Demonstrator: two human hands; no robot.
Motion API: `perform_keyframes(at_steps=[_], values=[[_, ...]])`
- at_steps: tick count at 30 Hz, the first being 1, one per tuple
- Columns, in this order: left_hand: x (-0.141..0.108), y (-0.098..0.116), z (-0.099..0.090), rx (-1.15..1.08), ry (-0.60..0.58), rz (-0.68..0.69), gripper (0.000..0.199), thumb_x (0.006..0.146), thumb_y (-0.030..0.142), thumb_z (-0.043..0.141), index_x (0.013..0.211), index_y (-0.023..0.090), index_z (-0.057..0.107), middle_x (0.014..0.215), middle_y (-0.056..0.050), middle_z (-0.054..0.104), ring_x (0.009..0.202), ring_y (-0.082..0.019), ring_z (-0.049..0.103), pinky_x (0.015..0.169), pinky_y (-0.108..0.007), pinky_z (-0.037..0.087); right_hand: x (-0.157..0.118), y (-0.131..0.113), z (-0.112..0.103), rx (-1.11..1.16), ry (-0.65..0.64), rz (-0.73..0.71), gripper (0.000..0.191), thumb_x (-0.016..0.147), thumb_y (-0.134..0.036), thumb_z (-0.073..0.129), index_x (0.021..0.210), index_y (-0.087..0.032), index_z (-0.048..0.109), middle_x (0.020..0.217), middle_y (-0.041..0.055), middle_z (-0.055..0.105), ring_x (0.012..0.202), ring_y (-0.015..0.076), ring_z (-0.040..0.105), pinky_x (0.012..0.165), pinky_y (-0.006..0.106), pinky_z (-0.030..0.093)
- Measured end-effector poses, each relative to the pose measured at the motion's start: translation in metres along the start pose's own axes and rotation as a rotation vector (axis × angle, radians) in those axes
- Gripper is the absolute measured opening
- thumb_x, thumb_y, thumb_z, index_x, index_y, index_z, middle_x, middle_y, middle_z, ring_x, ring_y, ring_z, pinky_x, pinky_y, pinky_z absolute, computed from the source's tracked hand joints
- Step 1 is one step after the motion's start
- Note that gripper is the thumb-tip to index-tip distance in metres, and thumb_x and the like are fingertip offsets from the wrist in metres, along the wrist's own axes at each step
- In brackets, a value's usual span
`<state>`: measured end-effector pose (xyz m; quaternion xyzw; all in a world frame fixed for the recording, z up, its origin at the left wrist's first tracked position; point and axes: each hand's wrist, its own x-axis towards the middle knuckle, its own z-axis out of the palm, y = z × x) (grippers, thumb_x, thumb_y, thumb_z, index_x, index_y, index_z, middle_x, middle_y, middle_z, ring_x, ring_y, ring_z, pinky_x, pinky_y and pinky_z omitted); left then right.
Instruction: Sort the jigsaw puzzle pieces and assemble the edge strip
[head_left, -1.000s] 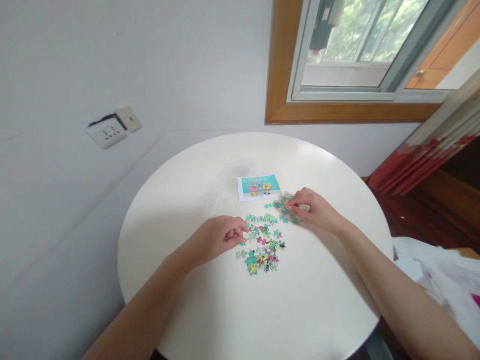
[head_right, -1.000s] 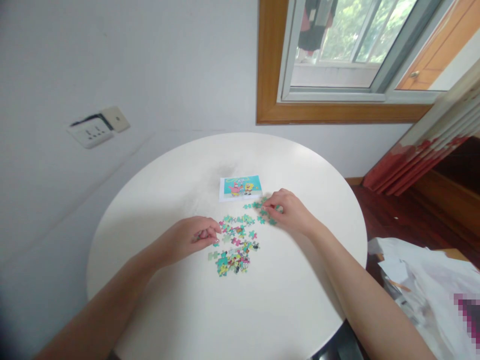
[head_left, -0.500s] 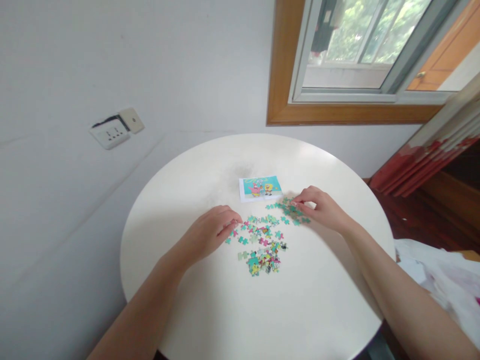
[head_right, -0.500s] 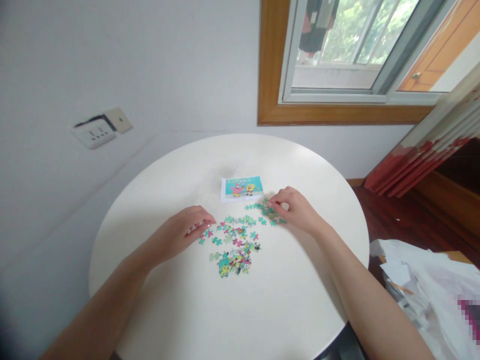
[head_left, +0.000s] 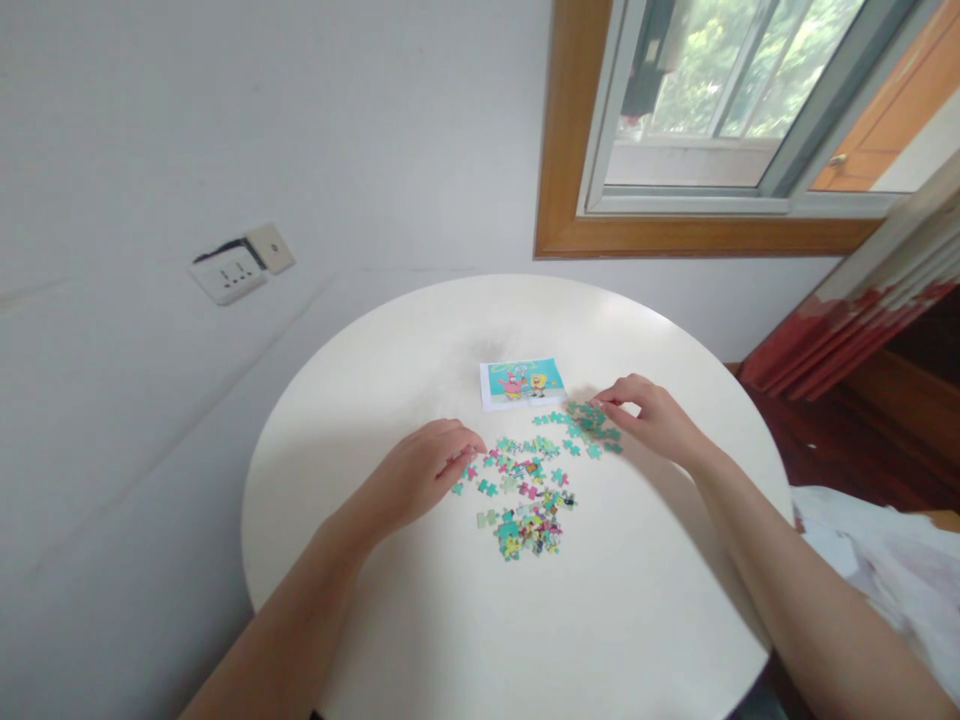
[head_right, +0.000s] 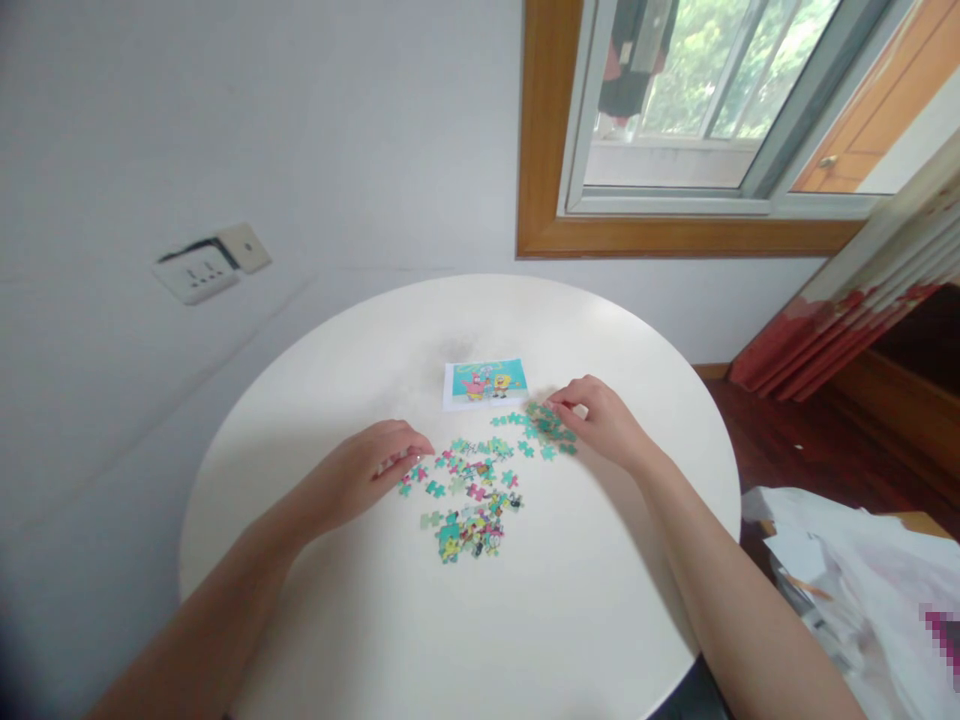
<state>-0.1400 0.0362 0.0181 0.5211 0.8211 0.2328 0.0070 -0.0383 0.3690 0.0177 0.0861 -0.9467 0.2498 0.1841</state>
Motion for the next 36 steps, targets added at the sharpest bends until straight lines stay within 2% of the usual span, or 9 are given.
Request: perform_keyframes(at_steps=[21, 36], values=[[0.003, 0.0043, 0.0001, -0.01, -0.053, -0.027, 0.022, 0.096, 0.021, 0.042, 0.095, 0.02, 0.064, 0.089, -0.003, 0.067, 0.082, -0.019, 0.059, 0.074, -0.029, 0.042, 0.0004, -0.001, -0.0016, 0.014, -0.002, 0.042, 0.02, 0.093, -0.028, 0.053, 0.089, -0.023, 0.072, 0.081, 0.0047, 0.072, 0.079, 0.0207, 0.06, 0.071, 0.033, 0.045], [-0.0002, 0.0029, 0.0015, -0.048, -0.034, -0.034, 0.018, 0.094, 0.019, 0.047, 0.097, 0.021, 0.065, 0.089, -0.003, 0.066, 0.082, -0.018, 0.059, 0.075, -0.029, 0.042, 0.0, 0.0002, -0.002, 0.008, 0.011, 0.021, 0.021, 0.093, -0.028, 0.053, 0.087, -0.022, 0.072, 0.081, 0.0053, 0.072, 0.079, 0.0208, 0.061, 0.075, 0.035, 0.045]])
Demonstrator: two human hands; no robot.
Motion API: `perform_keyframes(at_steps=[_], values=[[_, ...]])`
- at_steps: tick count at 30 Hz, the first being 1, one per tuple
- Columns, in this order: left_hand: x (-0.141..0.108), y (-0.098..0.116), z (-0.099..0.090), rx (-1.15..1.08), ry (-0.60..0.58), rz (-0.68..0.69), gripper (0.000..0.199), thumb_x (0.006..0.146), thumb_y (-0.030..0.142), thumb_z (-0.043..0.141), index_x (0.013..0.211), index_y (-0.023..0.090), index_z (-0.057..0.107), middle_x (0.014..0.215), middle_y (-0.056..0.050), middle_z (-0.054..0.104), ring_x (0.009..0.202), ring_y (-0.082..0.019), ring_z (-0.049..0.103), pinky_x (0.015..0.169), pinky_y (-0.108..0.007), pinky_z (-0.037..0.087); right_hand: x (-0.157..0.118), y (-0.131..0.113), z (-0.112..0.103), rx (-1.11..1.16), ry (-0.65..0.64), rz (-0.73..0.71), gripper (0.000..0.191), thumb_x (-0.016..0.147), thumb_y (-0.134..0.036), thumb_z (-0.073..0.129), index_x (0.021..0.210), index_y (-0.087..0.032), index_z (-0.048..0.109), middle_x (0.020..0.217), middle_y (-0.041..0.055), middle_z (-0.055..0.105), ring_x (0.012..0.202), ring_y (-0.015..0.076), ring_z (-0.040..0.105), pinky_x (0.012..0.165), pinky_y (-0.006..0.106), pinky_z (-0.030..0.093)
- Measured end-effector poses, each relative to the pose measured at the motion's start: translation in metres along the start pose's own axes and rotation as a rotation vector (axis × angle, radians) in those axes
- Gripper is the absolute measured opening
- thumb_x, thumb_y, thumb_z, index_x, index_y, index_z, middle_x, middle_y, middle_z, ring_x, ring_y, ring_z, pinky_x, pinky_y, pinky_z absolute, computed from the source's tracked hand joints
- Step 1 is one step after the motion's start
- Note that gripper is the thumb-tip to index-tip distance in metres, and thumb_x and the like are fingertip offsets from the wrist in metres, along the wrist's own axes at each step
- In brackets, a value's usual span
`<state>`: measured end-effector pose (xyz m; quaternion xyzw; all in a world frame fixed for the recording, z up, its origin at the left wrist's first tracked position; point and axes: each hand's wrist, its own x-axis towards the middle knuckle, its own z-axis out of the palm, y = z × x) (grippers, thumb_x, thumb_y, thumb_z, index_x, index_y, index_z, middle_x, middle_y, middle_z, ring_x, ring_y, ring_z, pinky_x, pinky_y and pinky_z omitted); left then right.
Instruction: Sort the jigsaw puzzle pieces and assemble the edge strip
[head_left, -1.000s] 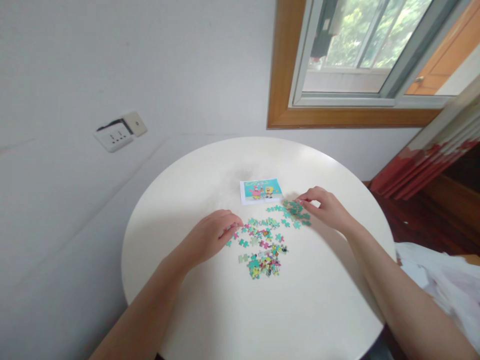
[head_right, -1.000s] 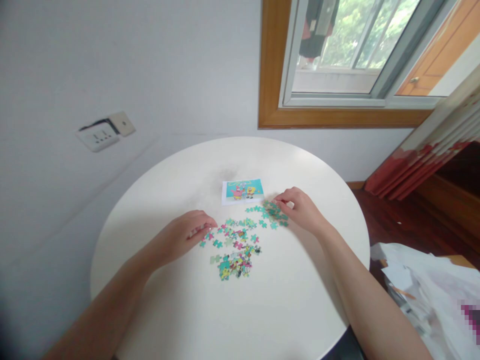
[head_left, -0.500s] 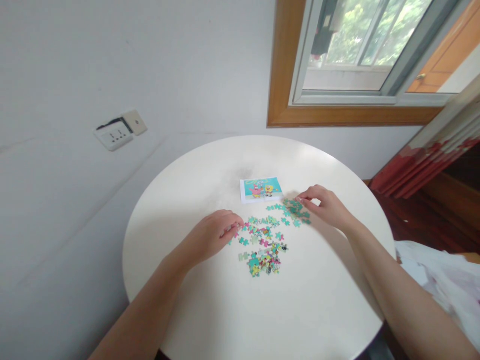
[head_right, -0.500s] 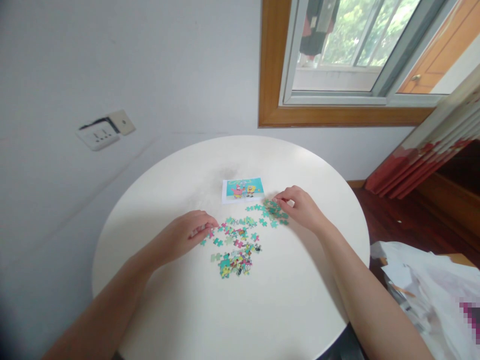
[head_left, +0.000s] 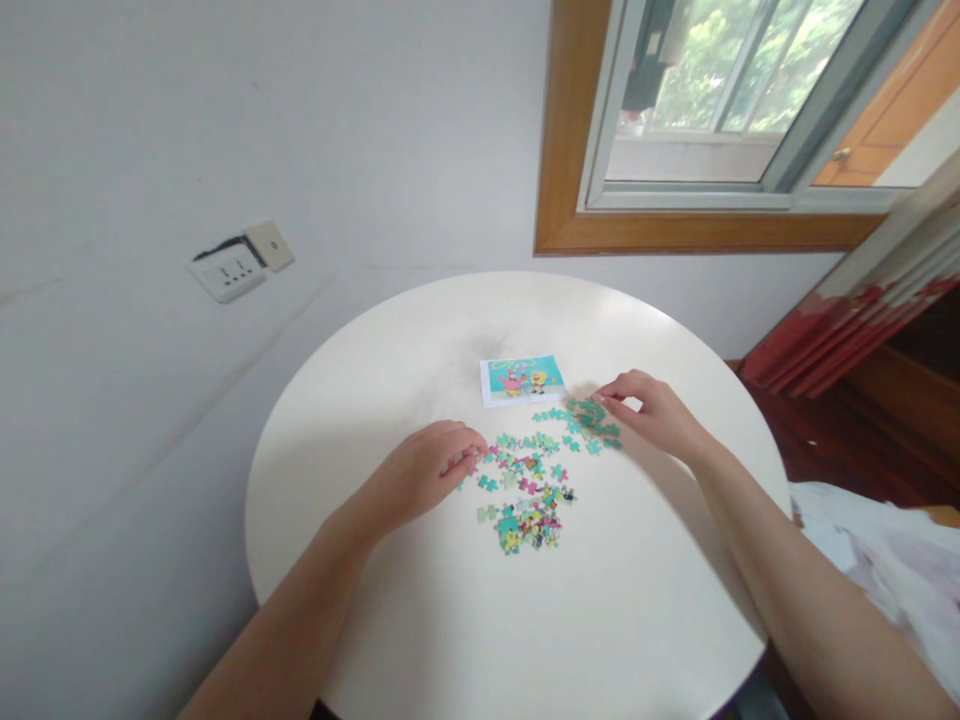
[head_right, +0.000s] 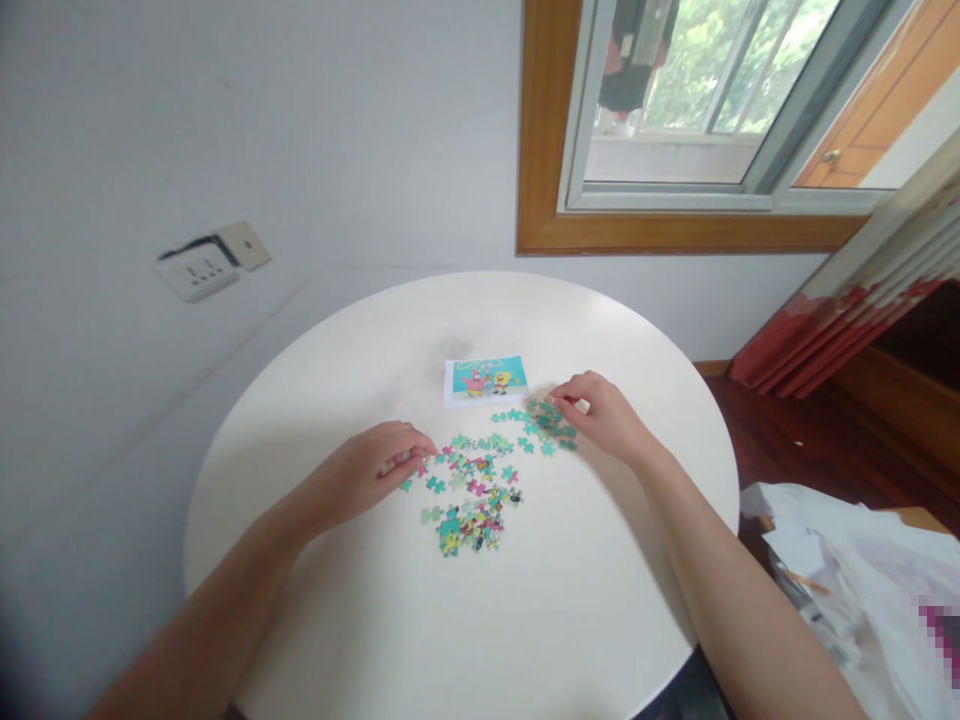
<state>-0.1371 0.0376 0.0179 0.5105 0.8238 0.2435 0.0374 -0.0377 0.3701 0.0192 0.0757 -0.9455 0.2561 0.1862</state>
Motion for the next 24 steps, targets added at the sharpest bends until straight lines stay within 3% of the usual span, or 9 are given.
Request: perform_keyframes(at_steps=[3, 6, 9, 16, 24], values=[[-0.001, 0.003, -0.002, -0.086, -0.024, 0.069, 0.015, 0.093, 0.024, 0.054, 0.104, 0.022, 0.064, 0.09, -0.002, 0.065, 0.086, -0.018, 0.058, 0.08, -0.03, 0.043, 0.0, -0.001, -0.001, 0.008, 0.002, 0.007, 0.022, 0.093, -0.03, 0.052, 0.087, -0.022, 0.072, 0.08, 0.0054, 0.072, 0.079, 0.0212, 0.061, 0.075, 0.036, 0.045], [-0.004, 0.011, -0.006, -0.176, -0.165, 0.183, 0.022, 0.086, 0.03, 0.067, 0.107, 0.025, 0.066, 0.097, -0.002, 0.063, 0.094, -0.019, 0.056, 0.087, -0.031, 0.042, 0.0, 0.0, -0.001, 0.008, 0.004, 0.007, 0.023, 0.093, -0.03, 0.052, 0.088, -0.022, 0.072, 0.08, 0.0056, 0.072, 0.079, 0.0209, 0.061, 0.075, 0.036, 0.045], [-0.006, 0.016, -0.008, -0.187, -0.264, 0.196, 0.024, 0.081, 0.029, 0.074, 0.104, 0.027, 0.068, 0.102, -0.002, 0.062, 0.098, -0.02, 0.055, 0.088, -0.031, 0.041, 0.0, 0.001, -0.001, 0.002, -0.001, 0.01, 0.023, 0.093, -0.031, 0.052, 0.089, -0.022, 0.073, 0.081, 0.0057, 0.072, 0.079, 0.0209, 0.061, 0.075, 0.036, 0.046], [-0.007, 0.015, -0.004, -0.149, -0.25, 0.165, 0.016, 0.084, 0.033, 0.071, 0.095, 0.023, 0.065, 0.099, -0.003, 0.058, 0.097, -0.021, 0.052, 0.088, -0.031, 0.039, 0.0, 0.001, -0.001, 0.006, 0.012, 0.011, 0.022, 0.092, -0.029, 0.052, 0.089, -0.023, 0.073, 0.082, 0.0058, 0.073, 0.08, 0.0215, 0.062, 0.075, 0.037, 0.047], [-0.007, 0.019, 0.005, -0.061, -0.251, 0.168, 0.016, 0.086, 0.029, 0.069, 0.099, 0.024, 0.063, 0.108, -0.005, 0.053, 0.106, -0.024, 0.048, 0.094, -0.033, 0.035, 0.0, 0.0, -0.002, 0.023, -0.013, 0.032, 0.022, 0.093, -0.03, 0.052, 0.089, -0.023, 0.073, 0.08, 0.0054, 0.071, 0.078, 0.0208, 0.061, 0.07, 0.034, 0.046]])
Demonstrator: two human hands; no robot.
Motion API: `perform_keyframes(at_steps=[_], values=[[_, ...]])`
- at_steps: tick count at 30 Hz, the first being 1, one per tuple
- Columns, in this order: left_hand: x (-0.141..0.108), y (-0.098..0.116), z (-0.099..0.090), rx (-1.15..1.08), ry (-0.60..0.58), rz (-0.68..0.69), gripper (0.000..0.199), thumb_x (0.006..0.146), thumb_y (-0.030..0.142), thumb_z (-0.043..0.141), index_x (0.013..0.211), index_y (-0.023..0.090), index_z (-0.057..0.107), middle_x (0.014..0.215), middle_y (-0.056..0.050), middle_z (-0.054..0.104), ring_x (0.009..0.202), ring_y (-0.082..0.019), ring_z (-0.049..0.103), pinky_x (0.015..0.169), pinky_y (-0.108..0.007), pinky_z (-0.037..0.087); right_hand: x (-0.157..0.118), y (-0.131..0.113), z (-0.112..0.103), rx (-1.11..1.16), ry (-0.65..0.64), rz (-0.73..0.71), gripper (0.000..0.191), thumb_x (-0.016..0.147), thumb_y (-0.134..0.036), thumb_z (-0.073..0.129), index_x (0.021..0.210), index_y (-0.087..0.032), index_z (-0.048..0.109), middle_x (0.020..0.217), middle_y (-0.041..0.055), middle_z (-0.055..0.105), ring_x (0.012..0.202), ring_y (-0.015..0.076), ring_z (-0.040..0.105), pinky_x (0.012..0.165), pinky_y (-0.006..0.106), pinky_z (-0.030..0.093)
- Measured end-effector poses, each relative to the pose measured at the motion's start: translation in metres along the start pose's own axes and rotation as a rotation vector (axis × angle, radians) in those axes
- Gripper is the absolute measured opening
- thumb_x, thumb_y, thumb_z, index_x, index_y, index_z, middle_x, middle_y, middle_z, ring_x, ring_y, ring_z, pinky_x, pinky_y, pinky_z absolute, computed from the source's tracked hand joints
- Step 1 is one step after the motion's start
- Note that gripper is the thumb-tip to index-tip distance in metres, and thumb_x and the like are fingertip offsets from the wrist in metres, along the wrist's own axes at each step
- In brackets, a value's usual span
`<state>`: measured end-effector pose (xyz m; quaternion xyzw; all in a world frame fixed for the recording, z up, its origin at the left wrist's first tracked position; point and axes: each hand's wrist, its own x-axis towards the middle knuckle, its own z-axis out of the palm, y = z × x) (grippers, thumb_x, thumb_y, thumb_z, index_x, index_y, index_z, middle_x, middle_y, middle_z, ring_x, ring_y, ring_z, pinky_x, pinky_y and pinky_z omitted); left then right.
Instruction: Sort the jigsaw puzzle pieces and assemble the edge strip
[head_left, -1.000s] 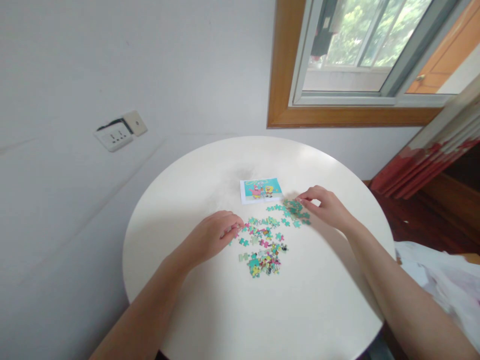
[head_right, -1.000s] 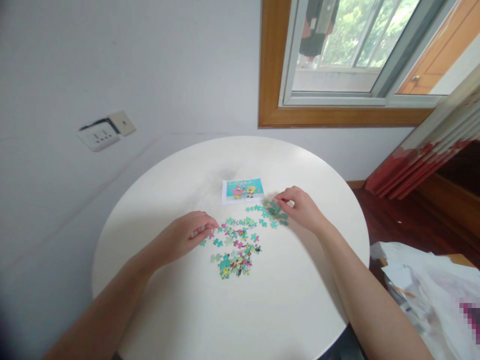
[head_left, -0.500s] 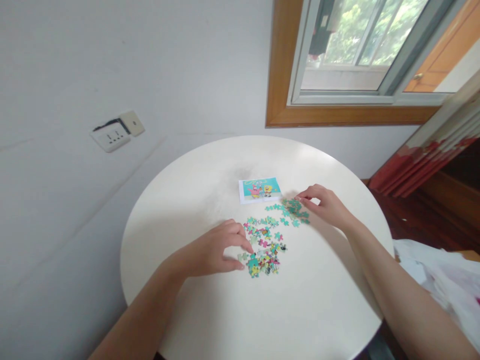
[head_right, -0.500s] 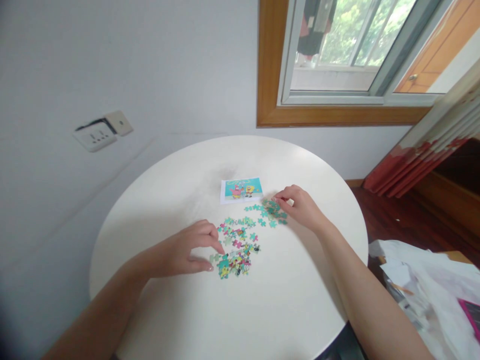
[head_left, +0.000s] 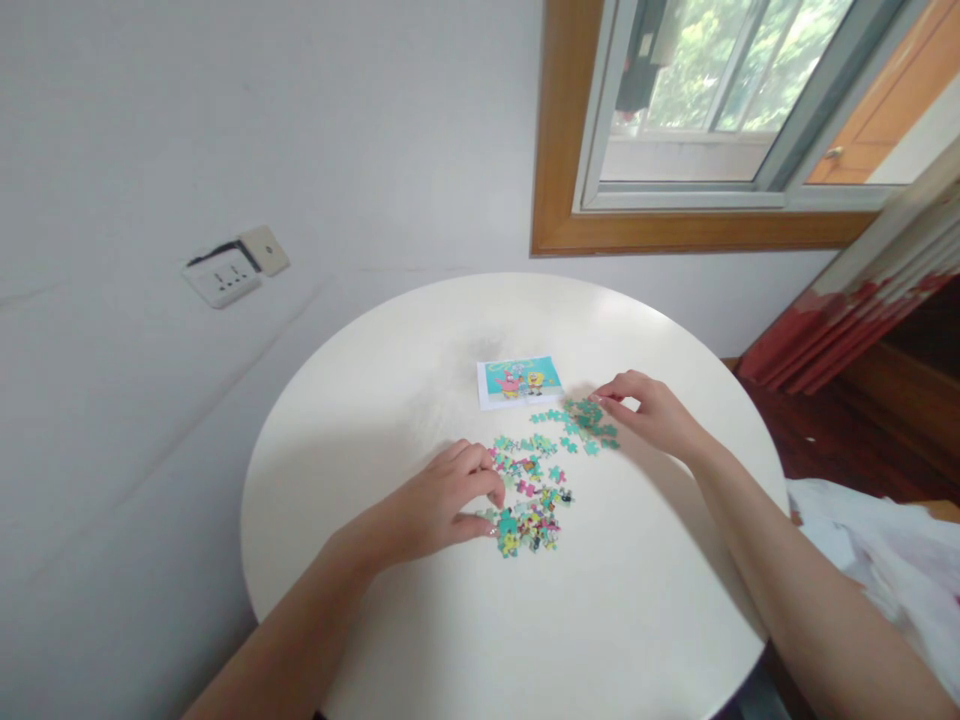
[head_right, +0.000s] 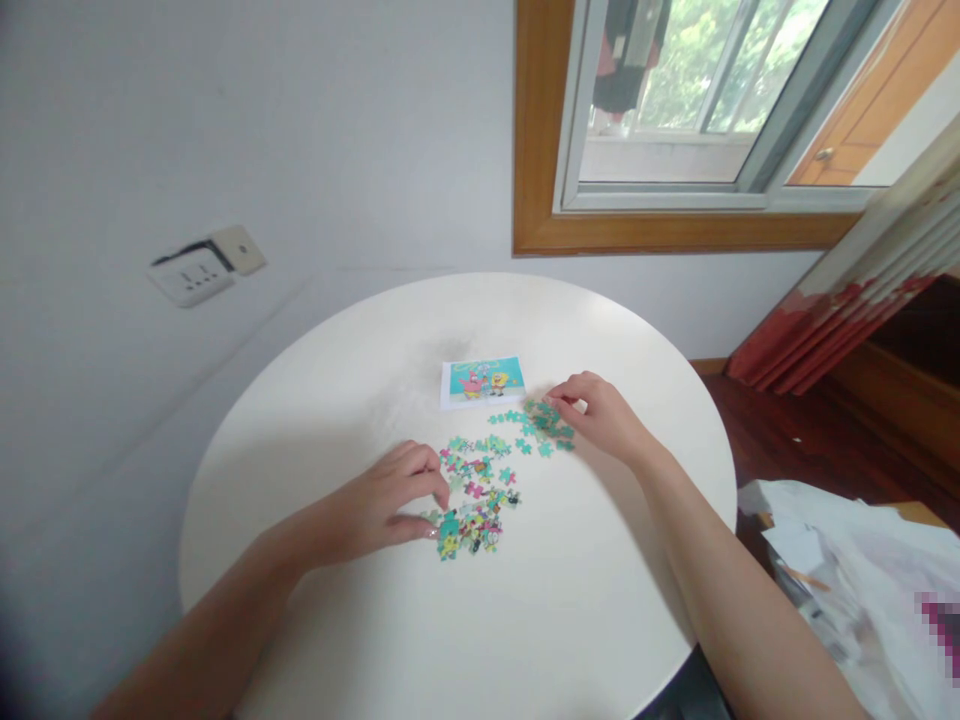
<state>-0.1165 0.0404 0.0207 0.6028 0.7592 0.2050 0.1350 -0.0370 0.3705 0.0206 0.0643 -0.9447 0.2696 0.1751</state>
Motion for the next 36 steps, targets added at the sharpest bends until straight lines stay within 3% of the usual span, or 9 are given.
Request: perform_keyframes(at_steps=[8, 18, 24, 29, 36], values=[[0.0004, 0.0024, -0.001, 0.006, 0.006, 0.001, 0.008, 0.091, 0.031, 0.063, 0.094, 0.024, 0.063, 0.106, -0.005, 0.053, 0.103, -0.022, 0.048, 0.092, -0.033, 0.036, 0.0002, -0.001, 0.0004, 0.001, -0.004, -0.021, 0.022, 0.093, -0.028, 0.052, 0.088, -0.023, 0.073, 0.08, 0.005, 0.072, 0.077, 0.0199, 0.061, 0.071, 0.034, 0.046], [0.0026, 0.0016, 0.0001, -0.013, 0.015, 0.013, 0.007, 0.093, 0.023, 0.058, 0.087, 0.021, 0.06, 0.096, -0.004, 0.055, 0.095, -0.021, 0.048, 0.088, -0.032, 0.036, 0.0015, -0.0035, -0.0004, 0.003, 0.006, -0.026, 0.023, 0.093, -0.029, 0.051, 0.087, -0.023, 0.073, 0.08, 0.0056, 0.072, 0.075, 0.0203, 0.062, 0.068, 0.034, 0.046], [-0.0023, 0.0001, -0.0056, -0.056, 0.011, -0.014, 0.018, 0.087, 0.035, 0.068, 0.096, 0.022, 0.059, 0.1, -0.003, 0.055, 0.097, -0.021, 0.049, 0.088, -0.032, 0.038, 0.0007, -0.0021, 0.0002, 0.012, 0.001, -0.013, 0.021, 0.092, -0.027, 0.052, 0.088, -0.022, 0.073, 0.081, 0.0055, 0.072, 0.077, 0.0197, 0.062, 0.068, 0.033, 0.047], [-0.0023, -0.0017, -0.009, -0.045, -0.019, -0.029, 0.016, 0.087, 0.037, 0.068, 0.096, 0.024, 0.066, 0.1, -0.004, 0.055, 0.097, -0.021, 0.051, 0.088, -0.032, 0.039, 0.0003, -0.002, 0.0002, 0.012, -0.001, -0.001, 0.022, 0.092, -0.028, 0.052, 0.088, -0.023, 0.073, 0.082, 0.0053, 0.072, 0.076, 0.0194, 0.062, 0.068, 0.033, 0.047], [-0.0039, -0.0001, -0.0042, -0.025, 0.023, -0.019, 0.006, 0.092, 0.022, 0.059, 0.096, 0.023, 0.062, 0.1, -0.003, 0.056, 0.097, -0.021, 0.051, 0.089, -0.032, 0.038, -0.0002, -0.0016, 0.0001, 0.024, -0.012, -0.001, 0.021, 0.092, -0.029, 0.052, 0.09, -0.024, 0.073, 0.081, 0.0044, 0.071, 0.076, 0.0192, 0.062, 0.065, 0.031, 0.047]])
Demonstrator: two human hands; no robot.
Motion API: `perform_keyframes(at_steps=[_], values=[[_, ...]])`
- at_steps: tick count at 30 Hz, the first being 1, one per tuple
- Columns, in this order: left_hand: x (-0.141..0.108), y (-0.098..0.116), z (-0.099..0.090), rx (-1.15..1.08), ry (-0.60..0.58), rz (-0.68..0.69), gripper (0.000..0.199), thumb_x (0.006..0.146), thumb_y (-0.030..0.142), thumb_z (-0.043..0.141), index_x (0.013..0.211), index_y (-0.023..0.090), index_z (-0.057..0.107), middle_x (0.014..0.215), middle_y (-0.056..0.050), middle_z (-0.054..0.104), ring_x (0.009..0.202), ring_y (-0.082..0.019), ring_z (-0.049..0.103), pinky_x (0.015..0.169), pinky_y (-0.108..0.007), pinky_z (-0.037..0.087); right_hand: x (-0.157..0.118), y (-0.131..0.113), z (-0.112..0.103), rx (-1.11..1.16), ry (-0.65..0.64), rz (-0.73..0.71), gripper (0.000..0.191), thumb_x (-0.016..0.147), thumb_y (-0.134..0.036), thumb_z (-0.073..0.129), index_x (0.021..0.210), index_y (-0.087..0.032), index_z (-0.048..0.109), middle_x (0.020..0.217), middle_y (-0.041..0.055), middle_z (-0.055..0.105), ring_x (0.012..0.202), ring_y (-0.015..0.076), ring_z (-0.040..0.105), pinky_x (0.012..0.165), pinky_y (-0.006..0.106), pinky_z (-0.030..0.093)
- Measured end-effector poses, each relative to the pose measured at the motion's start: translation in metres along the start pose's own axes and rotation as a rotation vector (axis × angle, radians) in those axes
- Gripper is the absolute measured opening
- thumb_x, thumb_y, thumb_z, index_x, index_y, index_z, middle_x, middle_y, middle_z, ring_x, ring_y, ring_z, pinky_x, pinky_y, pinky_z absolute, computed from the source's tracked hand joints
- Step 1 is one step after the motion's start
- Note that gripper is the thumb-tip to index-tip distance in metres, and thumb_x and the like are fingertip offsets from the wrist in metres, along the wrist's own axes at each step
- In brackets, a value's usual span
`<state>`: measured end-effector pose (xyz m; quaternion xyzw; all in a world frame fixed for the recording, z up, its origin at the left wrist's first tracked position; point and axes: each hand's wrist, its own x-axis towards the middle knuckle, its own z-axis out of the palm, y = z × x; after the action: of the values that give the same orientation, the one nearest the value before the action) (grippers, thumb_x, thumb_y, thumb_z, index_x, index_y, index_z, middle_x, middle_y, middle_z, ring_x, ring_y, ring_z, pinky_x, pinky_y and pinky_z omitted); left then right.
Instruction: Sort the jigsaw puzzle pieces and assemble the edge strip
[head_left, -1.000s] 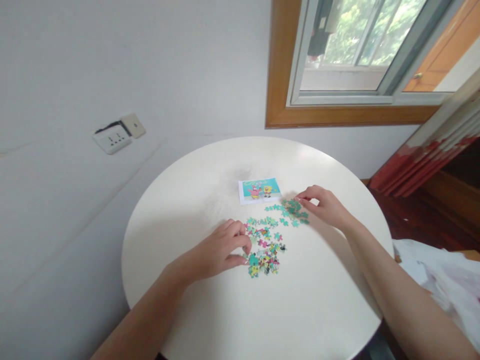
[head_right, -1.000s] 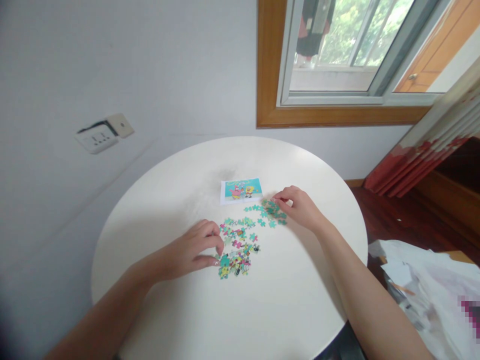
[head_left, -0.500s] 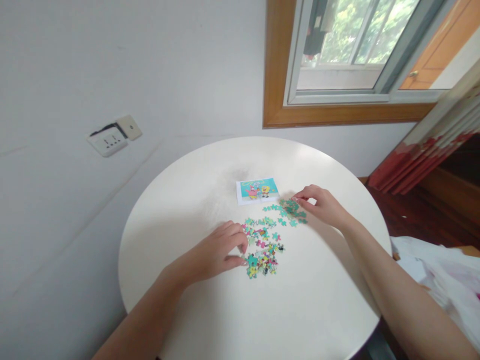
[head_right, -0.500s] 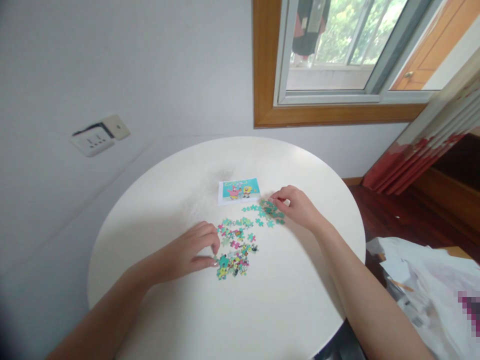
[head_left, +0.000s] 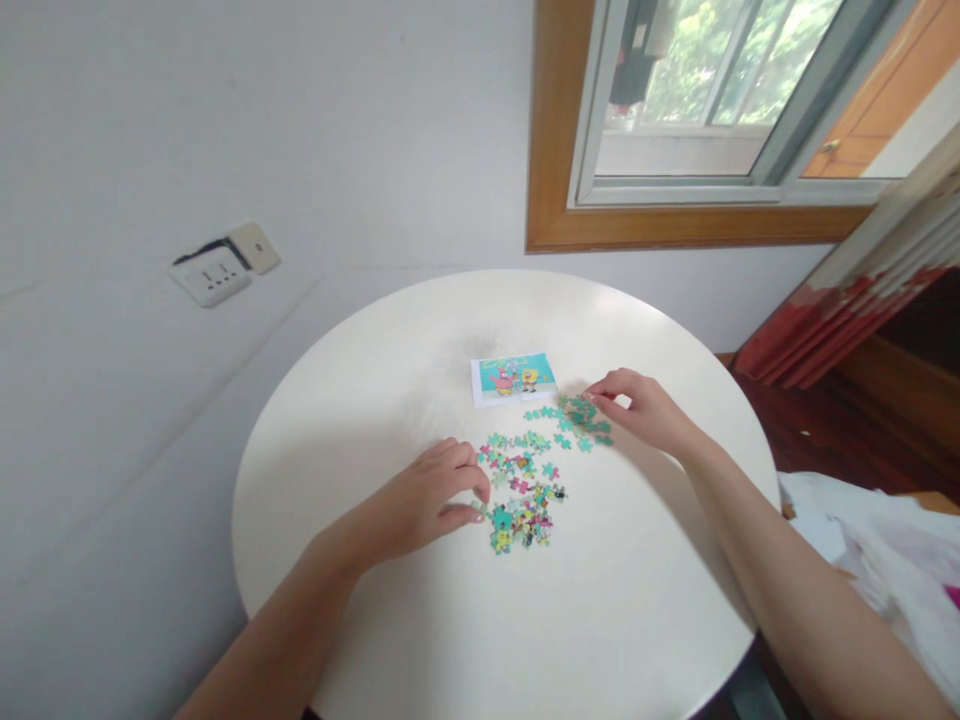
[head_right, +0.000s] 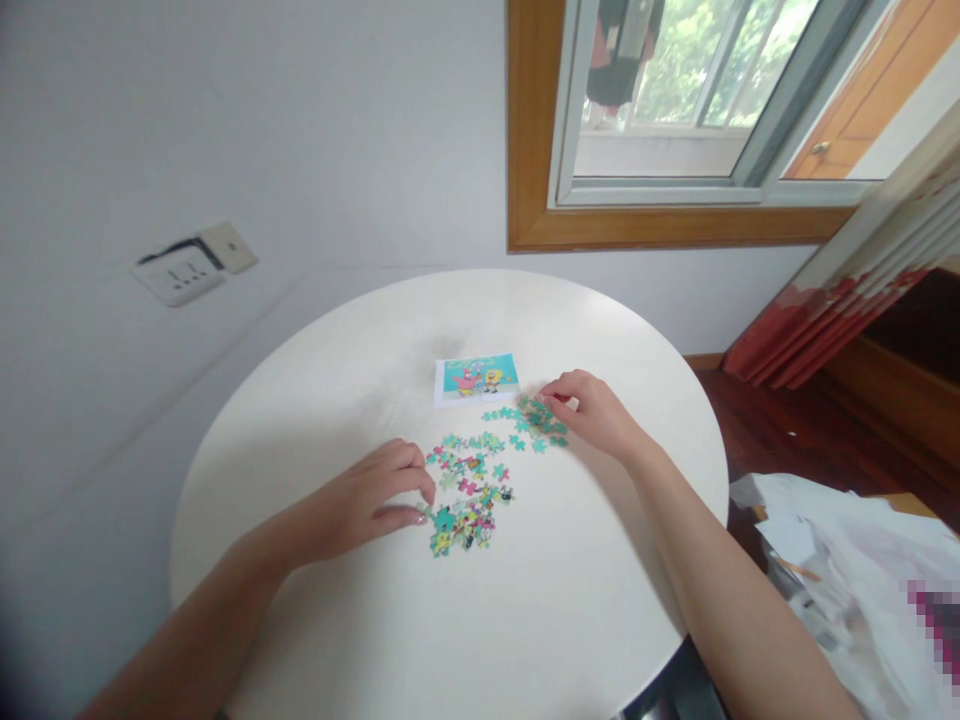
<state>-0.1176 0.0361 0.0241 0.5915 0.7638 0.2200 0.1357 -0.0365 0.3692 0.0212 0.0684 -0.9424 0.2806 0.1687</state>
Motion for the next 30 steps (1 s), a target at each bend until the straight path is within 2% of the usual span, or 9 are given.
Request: perform_keyframes(at_steps=[4, 10, 13, 17, 23, 30], values=[[0.002, 0.002, 0.003, -0.006, 0.011, 0.009, 0.006, 0.093, 0.019, 0.055, 0.096, 0.022, 0.06, 0.098, -0.004, 0.057, 0.097, -0.02, 0.051, 0.091, -0.032, 0.037, 0.001, -0.002, 0.0, 0.008, -0.001, -0.003, 0.021, 0.092, -0.029, 0.053, 0.088, -0.023, 0.073, 0.08, 0.0042, 0.071, 0.076, 0.019, 0.062, 0.064, 0.03, 0.046], [0.005, 0.003, 0.002, 0.039, 0.02, 0.009, 0.017, 0.097, 0.017, 0.045, 0.091, 0.021, 0.061, 0.092, -0.004, 0.057, 0.091, -0.02, 0.051, 0.087, -0.032, 0.038, 0.002, -0.003, 0.002, 0.03, -0.003, -0.006, 0.021, 0.091, -0.027, 0.053, 0.087, -0.022, 0.073, 0.081, 0.0047, 0.072, 0.077, 0.019, 0.063, 0.067, 0.031, 0.047], [0.002, 0.001, -0.002, 0.028, 0.025, -0.004, 0.007, 0.095, 0.024, 0.054, 0.096, 0.022, 0.06, 0.098, -0.004, 0.057, 0.096, -0.02, 0.052, 0.087, -0.032, 0.04, 0.002, -0.003, 0.003, 0.031, -0.015, -0.012, 0.02, 0.09, -0.025, 0.053, 0.086, -0.022, 0.073, 0.081, 0.0047, 0.072, 0.077, 0.0188, 0.063, 0.068, 0.031, 0.047], [-0.004, -0.002, -0.002, 0.085, 0.038, -0.05, 0.011, 0.091, 0.031, 0.063, 0.097, 0.022, 0.06, 0.1, -0.004, 0.057, 0.096, -0.022, 0.052, 0.087, -0.033, 0.04, 0.002, -0.003, 0.002, 0.034, -0.008, -0.014, 0.02, 0.09, -0.023, 0.053, 0.086, -0.02, 0.073, 0.079, 0.0051, 0.072, 0.076, 0.0187, 0.063, 0.069, 0.031, 0.046], [-0.013, -0.008, 0.014, 0.155, 0.107, -0.038, 0.021, 0.092, 0.038, 0.062, 0.104, 0.021, 0.057, 0.103, -0.006, 0.056, 0.099, -0.022, 0.051, 0.087, -0.033, 0.041, 0.003, 0.0, -0.001, 0.035, 0.007, -0.021, 0.021, 0.09, -0.024, 0.054, 0.085, -0.019, 0.074, 0.081, 0.0056, 0.072, 0.076, 0.0185, 0.063, 0.07, 0.03, 0.046], [-0.014, -0.01, 0.026, 0.243, 0.181, 0.039, 0.014, 0.094, 0.033, 0.059, 0.1, 0.021, 0.058, 0.103, -0.005, 0.058, 0.1, -0.021, 0.053, 0.091, -0.032, 0.041, 0.002, -0.002, 0.002, 0.052, 0.003, -0.018, 0.02, 0.09, -0.025, 0.054, 0.085, -0.019, 0.073, 0.078, 0.0053, 0.071, 0.075, 0.0182, 0.062, 0.07, 0.03, 0.045]])
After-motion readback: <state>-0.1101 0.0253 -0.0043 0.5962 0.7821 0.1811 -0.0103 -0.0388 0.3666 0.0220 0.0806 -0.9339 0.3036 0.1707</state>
